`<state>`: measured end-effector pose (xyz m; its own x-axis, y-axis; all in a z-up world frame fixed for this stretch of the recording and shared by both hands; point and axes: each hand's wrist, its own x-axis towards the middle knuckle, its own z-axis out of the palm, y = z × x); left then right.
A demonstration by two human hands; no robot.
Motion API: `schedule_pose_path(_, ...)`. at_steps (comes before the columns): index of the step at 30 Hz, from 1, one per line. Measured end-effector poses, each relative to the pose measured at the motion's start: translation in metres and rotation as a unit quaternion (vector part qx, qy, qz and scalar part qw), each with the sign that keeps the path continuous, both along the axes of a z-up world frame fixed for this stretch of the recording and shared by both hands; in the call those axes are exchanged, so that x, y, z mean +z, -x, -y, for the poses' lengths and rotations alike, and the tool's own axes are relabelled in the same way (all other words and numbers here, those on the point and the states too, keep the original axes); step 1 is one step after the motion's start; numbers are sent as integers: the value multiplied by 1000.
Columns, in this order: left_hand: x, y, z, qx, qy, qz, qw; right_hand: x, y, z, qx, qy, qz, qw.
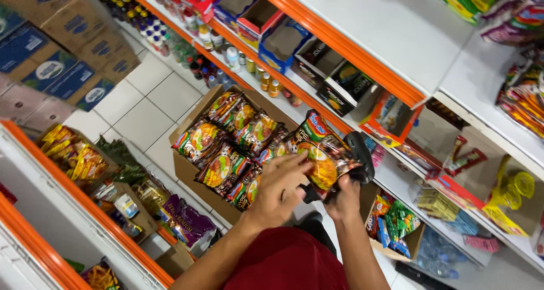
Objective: The person scans packages of instant noodles using a handheld barcode scanner and stocks them onto store shelves by hand.
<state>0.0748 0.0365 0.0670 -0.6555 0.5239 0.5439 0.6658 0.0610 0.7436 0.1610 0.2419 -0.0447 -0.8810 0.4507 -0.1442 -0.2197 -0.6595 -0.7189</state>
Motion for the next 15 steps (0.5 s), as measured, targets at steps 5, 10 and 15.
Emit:
schedule_pose_path(5, -39, 27, -11, -28, -121, 249, 960, -7, -20, -24, 38, 164, 52, 984)
schedule_pose_path(10, -64, 27, -22, -181, -146, 519, 823, -2, -26, -28, 15, 107, 69, 992)
schedule_pose_path(15, -63, 21, -37, -124, -161, 522, 829, 32, -34, -31, -119, -2, 51, 992)
